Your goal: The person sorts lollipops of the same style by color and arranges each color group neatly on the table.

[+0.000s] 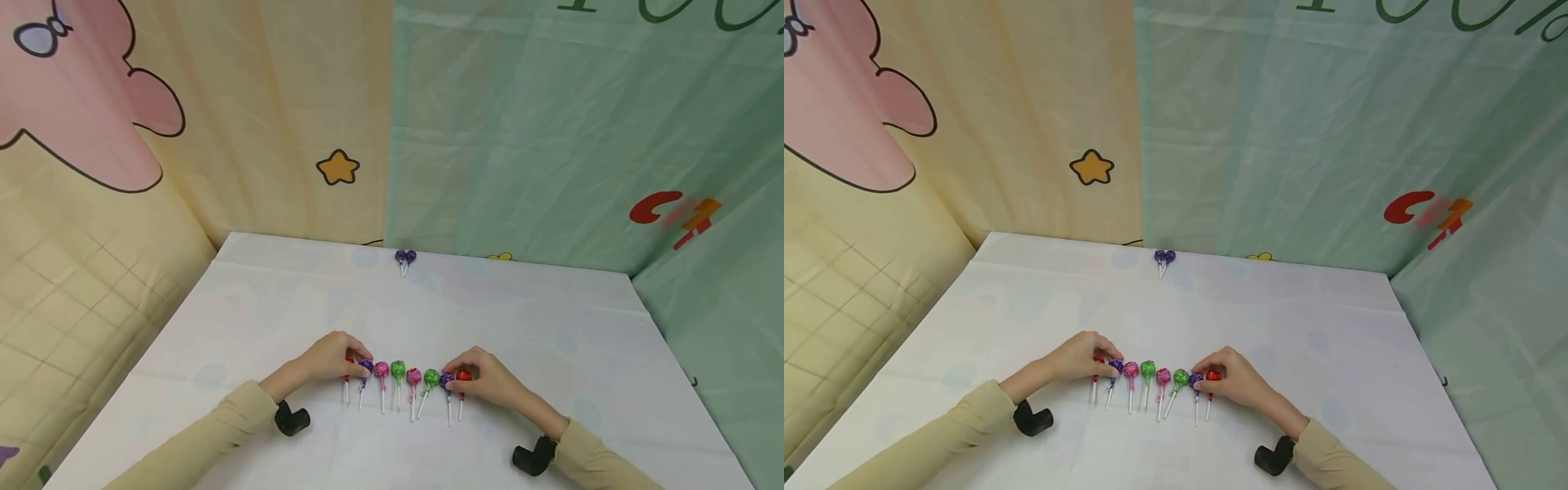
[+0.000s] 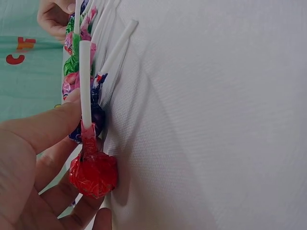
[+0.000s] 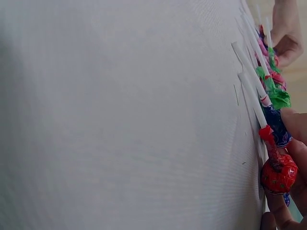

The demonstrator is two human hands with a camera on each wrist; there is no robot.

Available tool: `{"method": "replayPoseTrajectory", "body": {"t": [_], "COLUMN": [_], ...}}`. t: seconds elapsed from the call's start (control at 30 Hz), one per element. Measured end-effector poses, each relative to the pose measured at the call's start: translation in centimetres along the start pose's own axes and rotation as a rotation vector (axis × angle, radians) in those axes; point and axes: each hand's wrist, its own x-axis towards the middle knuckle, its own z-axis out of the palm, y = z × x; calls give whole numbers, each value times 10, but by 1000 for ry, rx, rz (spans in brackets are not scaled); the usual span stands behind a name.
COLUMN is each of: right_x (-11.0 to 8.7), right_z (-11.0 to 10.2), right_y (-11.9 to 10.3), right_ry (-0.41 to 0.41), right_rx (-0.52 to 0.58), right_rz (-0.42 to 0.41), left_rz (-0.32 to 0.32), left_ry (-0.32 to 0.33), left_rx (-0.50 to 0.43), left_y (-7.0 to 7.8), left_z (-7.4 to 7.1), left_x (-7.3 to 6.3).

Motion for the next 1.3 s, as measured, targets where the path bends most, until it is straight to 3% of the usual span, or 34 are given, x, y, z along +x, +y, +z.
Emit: {"method": "replayPoseTrajectory", "body": {"t": [0.27,0.57,0.87,1.3], "right_x": [-1,-1,-3,-5], "right_z": [1,2,2,4], "right_y": [-2,-2,-5,-6], "right_ry": [5,11,29,56], "right_rx": [-20,-45,-68,-76], "right_rz": [10,-30,-26,0], "left_rz": [-18,79,120,106], "left_ry": [23,52,41,61], "left_rx": [16,109,112,83], "left_y": [2,-1,-2,0], "left_z": [3,4,5,4], "left_x": [-3,-8,-10,-14]}}
